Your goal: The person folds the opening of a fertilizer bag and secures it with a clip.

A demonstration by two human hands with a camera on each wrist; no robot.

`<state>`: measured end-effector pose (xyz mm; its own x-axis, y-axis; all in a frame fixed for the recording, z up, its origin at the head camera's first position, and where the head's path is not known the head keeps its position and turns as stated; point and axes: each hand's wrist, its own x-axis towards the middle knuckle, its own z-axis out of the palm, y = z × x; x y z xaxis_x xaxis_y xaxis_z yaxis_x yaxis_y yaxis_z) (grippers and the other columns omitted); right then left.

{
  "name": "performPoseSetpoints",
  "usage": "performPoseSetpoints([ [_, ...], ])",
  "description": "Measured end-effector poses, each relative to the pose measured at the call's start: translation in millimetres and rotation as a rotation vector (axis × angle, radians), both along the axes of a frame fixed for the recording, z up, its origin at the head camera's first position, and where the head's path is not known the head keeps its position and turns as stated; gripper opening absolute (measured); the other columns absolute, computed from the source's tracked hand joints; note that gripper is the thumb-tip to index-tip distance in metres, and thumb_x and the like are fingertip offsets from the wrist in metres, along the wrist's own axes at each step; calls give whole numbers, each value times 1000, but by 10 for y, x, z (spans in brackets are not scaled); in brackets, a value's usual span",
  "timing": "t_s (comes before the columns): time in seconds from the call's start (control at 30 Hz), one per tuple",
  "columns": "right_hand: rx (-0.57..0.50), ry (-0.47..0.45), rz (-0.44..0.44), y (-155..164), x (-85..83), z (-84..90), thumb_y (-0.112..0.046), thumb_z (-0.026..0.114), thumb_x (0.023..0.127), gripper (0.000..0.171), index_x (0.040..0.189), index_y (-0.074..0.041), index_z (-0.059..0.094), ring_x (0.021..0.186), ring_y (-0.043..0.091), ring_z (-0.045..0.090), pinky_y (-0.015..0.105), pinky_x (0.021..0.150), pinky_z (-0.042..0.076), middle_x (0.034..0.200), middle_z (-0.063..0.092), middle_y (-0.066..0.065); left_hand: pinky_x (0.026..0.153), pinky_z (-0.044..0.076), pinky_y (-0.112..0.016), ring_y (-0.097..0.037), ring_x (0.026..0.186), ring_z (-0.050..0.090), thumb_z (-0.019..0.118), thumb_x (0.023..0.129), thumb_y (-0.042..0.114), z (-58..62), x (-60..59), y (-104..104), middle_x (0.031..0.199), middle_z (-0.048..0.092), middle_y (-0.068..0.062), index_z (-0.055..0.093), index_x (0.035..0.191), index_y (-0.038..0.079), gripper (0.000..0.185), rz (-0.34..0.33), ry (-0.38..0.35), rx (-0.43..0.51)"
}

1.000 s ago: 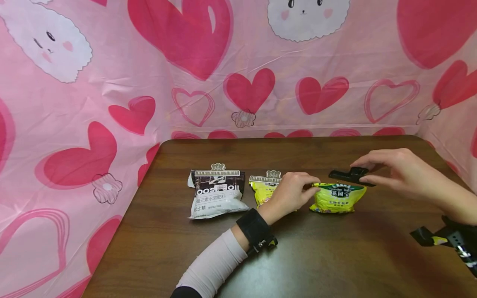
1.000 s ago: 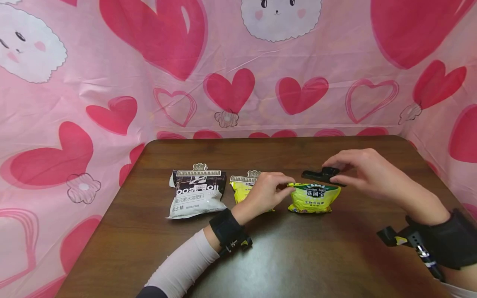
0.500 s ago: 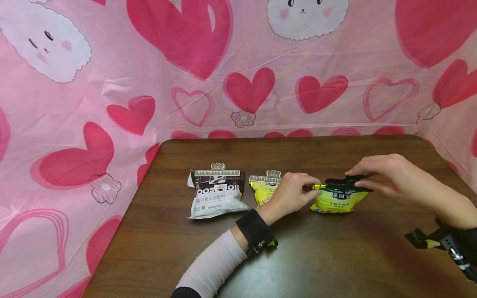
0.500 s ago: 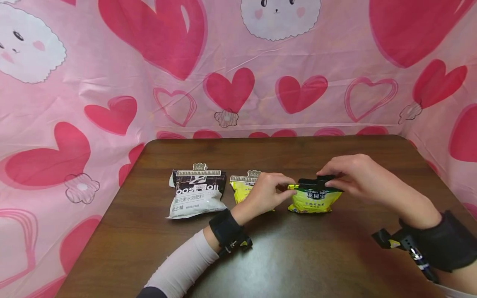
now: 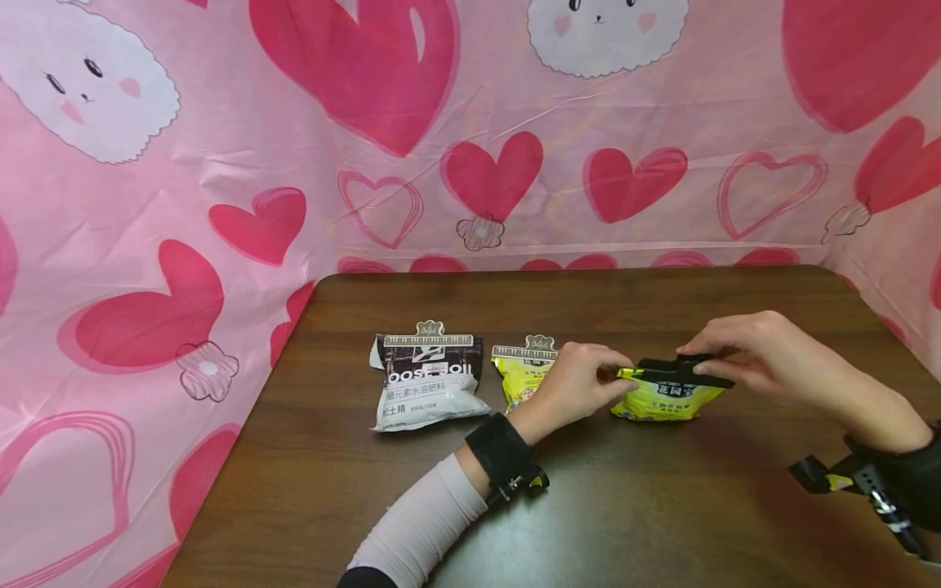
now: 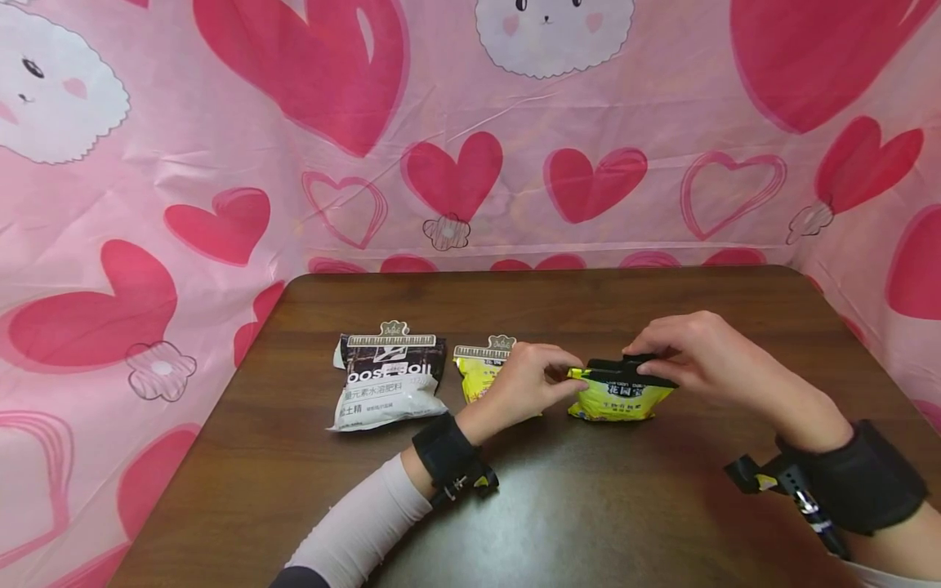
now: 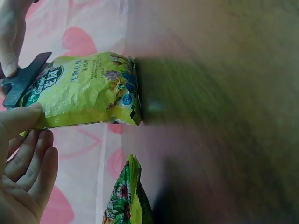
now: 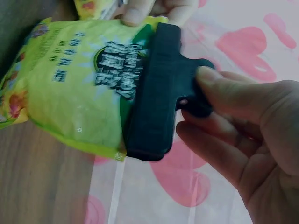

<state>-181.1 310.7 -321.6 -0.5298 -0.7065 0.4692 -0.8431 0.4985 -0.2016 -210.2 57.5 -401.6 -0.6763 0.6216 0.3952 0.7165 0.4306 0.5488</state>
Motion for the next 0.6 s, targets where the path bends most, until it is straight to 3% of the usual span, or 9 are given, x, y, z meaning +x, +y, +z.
performPoseSetpoints([
  [0.37, -16, -21, -6, -10, -20, -77, 7, 87, 58, 52, 101, -19, 75, 81, -3, 65, 4, 73, 47, 91, 72, -11, 68, 45, -3, 8, 73, 61, 76, 88, 25, -16, -3, 4, 94, 77, 4, 78, 102, 13, 18, -6, 2, 7],
  [0.6, -8, -33, -35, -17, -17, -107, 7, 87, 59, 51, 101, -20, 75, 81, -3, 65, 5, 71, 47, 91, 72, -12, 67, 44, -2, 9, 74, 62, 77, 87, 26, -30, -8, 15, 95, 77, 4, 79, 102, 14, 19, 23, 10, -10],
])
